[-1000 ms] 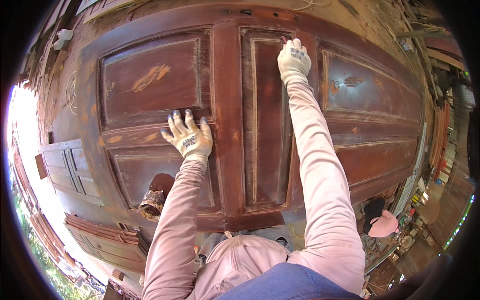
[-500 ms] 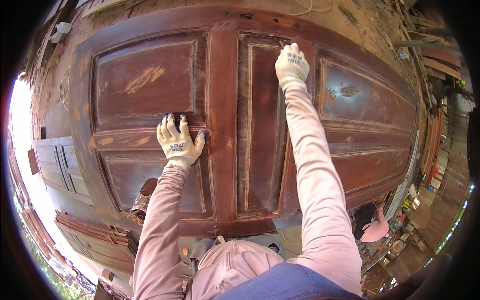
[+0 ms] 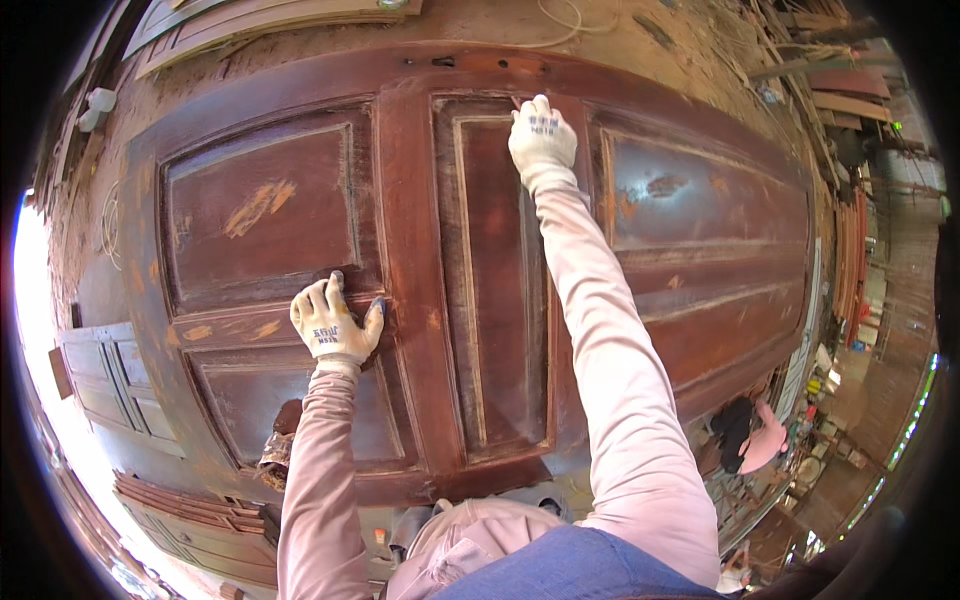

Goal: The person mixes a dark paste in a small container, adds powder from a plastic bag, and pours liquid from a bottle to adjust consistency. They then apply the mixture to a wooden door panel using a cloth.

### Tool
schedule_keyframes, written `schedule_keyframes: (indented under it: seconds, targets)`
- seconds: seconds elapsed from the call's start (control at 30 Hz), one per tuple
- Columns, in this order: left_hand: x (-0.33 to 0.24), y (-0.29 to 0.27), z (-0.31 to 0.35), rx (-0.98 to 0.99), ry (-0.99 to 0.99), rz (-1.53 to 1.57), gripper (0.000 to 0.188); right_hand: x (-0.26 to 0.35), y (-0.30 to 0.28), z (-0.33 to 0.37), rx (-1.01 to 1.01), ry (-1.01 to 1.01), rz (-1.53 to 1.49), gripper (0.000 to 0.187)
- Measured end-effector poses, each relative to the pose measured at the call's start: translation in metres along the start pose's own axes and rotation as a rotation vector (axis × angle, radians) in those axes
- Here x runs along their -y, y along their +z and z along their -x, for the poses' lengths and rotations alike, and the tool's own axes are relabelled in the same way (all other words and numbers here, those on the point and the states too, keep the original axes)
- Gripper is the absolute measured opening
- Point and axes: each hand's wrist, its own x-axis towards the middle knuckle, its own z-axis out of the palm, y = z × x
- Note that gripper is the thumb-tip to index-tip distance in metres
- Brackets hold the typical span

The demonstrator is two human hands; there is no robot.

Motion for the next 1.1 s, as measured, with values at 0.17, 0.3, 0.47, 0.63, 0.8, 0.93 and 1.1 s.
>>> schedule_keyframes:
  seconds: [0.17, 0.3, 0.47, 0.63, 0.8, 0.93, 1.1]
  targets:
    - [0.008, 0.003, 0.013, -0.036, -0.148, -0.026, 0.062, 0.02, -0.028, 0.156, 0.098, -0.069, -0.095, 0.021]
    - [0.005, -0.001, 0.007, -0.03, -0.1, -0.015, 0.057, 0.008, -0.019, 0.101, 0.004, -0.129, -0.084, 0.022]
    - [0.001, 0.003, -0.001, -0.047, -0.048, -0.014, 0.055, -0.008, 0.0, 0.01, -0.106, -0.147, -0.197, 0.021]
    - [0.011, 0.006, 0.009, -0.055, -0.102, -0.021, 0.055, 0.009, -0.061, 0.184, 0.117, 0.024, -0.572, 0.021]
    - [0.011, 0.005, 0.007, -0.054, -0.097, -0.007, 0.055, 0.011, -0.029, 0.165, -0.008, 0.237, -0.534, 0.025]
    - [0.003, 0.008, -0.002, -0.057, -0.04, -0.001, 0.056, -0.005, 0.031, 0.019, -0.227, 0.277, -0.369, 0.035]
    - [0.012, 0.005, 0.011, -0.047, -0.11, -0.01, 0.056, 0.011, 0.005, 0.074, -0.084, 0.2, -0.538, 0.021]
